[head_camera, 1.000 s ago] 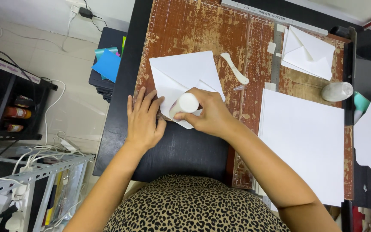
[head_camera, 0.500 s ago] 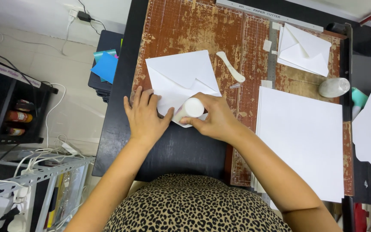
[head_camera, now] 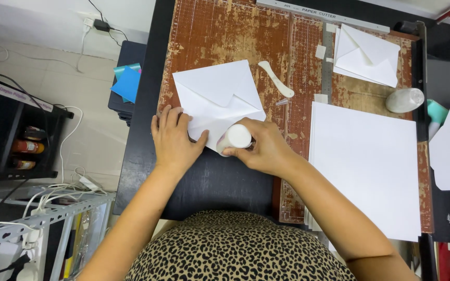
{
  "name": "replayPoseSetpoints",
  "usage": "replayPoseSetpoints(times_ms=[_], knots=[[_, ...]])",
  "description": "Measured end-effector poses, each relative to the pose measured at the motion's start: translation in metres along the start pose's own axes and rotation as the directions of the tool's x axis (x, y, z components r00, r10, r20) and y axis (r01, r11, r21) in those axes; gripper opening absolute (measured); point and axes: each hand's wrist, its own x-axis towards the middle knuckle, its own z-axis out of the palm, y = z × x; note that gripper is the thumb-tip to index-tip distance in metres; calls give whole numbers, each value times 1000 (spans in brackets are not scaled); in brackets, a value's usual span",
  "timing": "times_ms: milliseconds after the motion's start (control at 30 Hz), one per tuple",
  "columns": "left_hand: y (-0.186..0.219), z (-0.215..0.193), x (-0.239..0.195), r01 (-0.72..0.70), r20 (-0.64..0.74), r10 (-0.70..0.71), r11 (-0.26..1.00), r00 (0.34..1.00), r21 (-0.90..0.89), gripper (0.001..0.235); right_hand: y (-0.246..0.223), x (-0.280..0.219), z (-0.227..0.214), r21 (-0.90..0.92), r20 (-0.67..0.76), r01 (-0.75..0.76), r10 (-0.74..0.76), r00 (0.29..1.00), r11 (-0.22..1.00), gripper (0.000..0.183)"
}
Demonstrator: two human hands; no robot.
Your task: Folding paper and applying glue to assemble handmade envelopes
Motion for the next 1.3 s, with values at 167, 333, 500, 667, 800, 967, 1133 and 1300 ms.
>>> replayPoseSetpoints(times_ms=[167, 333, 500, 667, 800, 967, 1133, 1300], knots=[[-3, -3, 10, -13, 76, 20, 996, 997, -85, 43, 7, -3, -3, 17, -11, -34, 34, 999, 999, 37], [-17, -3, 26, -182, 111, 191, 979, 975, -88, 41, 71, -9, -22, 174, -258, -70, 114, 959, 982, 49], [-12, -36, 44, -271, 310, 284, 959, 907, -85, 64, 129, -9, -68, 943, -171, -71, 656, 735, 325, 38], [4, -62, 61, -240, 563, 243, 967, 790, -81, 118, 166, -12, -101, 978, -197, 60, 783, 590, 200, 43], [7, -54, 71, -339, 644, 209, 937, 736, 83, 127, 167, 3, -119, 968, -227, 64, 741, 632, 241, 40], [7, -50, 82, -292, 611, 203, 955, 765, 47, 123, 194, 22, -114, 723, -441, -145, 613, 656, 676, 43], [-1, -33, 88, -287, 493, 247, 958, 834, 5, 99, 203, 50, -105, 326, -590, -337, 468, 658, 883, 48], [-14, -9, 84, -319, 337, 305, 948, 891, -13, 90, 187, 60, -90, 119, -679, -369, 347, 647, 922, 61]])
